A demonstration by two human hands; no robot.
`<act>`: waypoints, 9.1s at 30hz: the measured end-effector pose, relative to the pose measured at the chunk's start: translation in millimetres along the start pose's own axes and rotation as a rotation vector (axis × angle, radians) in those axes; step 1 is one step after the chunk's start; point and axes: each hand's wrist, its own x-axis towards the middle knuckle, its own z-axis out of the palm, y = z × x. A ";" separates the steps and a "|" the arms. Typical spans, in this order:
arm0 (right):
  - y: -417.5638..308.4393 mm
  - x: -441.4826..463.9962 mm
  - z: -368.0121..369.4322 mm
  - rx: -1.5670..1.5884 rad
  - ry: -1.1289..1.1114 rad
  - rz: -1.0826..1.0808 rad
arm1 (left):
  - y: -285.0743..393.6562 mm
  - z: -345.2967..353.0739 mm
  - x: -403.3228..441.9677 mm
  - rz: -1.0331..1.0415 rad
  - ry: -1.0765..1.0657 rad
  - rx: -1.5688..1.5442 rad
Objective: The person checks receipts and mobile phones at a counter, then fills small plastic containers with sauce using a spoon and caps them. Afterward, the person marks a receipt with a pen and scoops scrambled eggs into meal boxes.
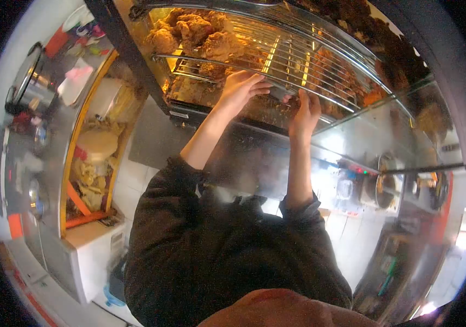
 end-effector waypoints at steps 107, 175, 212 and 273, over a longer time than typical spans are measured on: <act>46.6 -207.0 69.8 -1.406 -0.754 -0.172 | 45.7 -179.3 -232.0 -0.318 -0.043 0.618; 36.6 -237.5 31.4 -1.107 -0.616 0.193 | 42.6 -165.2 -241.9 -0.353 -0.109 0.592; 15.9 -278.5 -54.1 -0.323 0.350 0.545 | -26.9 -100.7 -222.1 -0.420 -0.177 0.470; -63.9 -235.8 -119.4 -0.745 0.508 0.110 | -49.2 -87.8 -225.8 -0.430 -0.136 0.515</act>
